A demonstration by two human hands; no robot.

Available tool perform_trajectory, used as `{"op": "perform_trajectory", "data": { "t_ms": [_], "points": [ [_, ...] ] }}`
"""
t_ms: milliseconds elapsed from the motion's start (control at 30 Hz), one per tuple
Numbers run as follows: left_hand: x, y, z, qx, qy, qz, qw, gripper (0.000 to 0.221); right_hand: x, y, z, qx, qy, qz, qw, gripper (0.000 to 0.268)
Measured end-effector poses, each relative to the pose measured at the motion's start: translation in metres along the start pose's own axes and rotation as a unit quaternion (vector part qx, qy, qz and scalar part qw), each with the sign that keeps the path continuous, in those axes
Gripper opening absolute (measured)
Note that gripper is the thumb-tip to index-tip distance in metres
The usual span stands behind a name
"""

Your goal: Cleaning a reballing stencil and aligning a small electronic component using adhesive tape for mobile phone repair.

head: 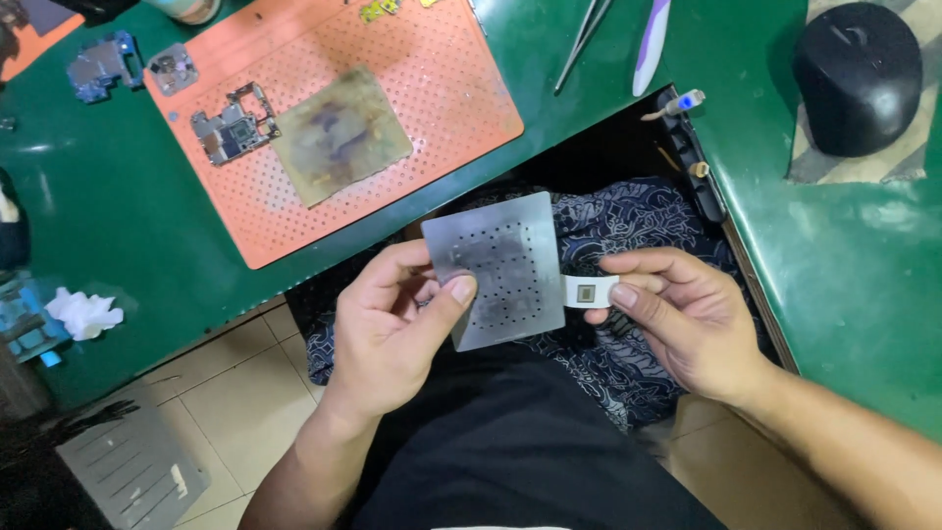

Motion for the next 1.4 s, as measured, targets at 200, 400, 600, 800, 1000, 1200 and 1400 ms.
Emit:
{"op": "perform_trajectory", "data": {
  "t_ms": [200, 400, 600, 800, 1000, 1200, 1400],
  "points": [
    [-0.005, -0.002, 0.000, 0.001, -0.008, -0.035, 0.999, 0.022, 0.007, 0.000, -0.001, 0.028, 0.016, 0.006, 0.999, 0.025],
    [-0.013, -0.002, -0.006, 0.050, -0.010, -0.047, 0.998, 0.018, 0.006, 0.000, -0.001, 0.028, 0.005, 0.005, 1.000, 0.025],
    [0.016, 0.002, -0.034, 0.112, 0.041, 0.086, 0.989, 0.037, -0.012, 0.007, 0.000, 0.051, 0.000, -0.012, 0.999, 0.018],
    [0.015, -0.002, -0.037, 0.053, -0.058, 0.077, 0.994, 0.028, -0.003, 0.005, -0.015, 0.092, -0.103, -0.070, 0.988, 0.026],
    [0.014, -0.002, -0.035, 0.045, -0.058, 0.074, 0.995, 0.029, -0.006, 0.005, -0.015, 0.095, -0.115, -0.089, 0.985, 0.028],
    [0.017, -0.001, -0.031, 0.044, -0.038, 0.076, 0.995, 0.028, -0.002, 0.004, -0.019, 0.121, -0.121, -0.076, 0.982, 0.024],
    [0.017, -0.001, -0.028, 0.049, -0.044, 0.073, 0.995, 0.029, -0.002, 0.004, -0.022, 0.121, -0.110, -0.095, 0.982, 0.025]
  ]
}}
Point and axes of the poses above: each hand's wrist, its own y-axis away from the middle knuckle, its own z-axis out of the back of the hand, x = y × z, the point moved 7 cm from there along -y, towards the middle knuckle, and after that the axes turned 15 degrees about y, right-handed, at the moved point
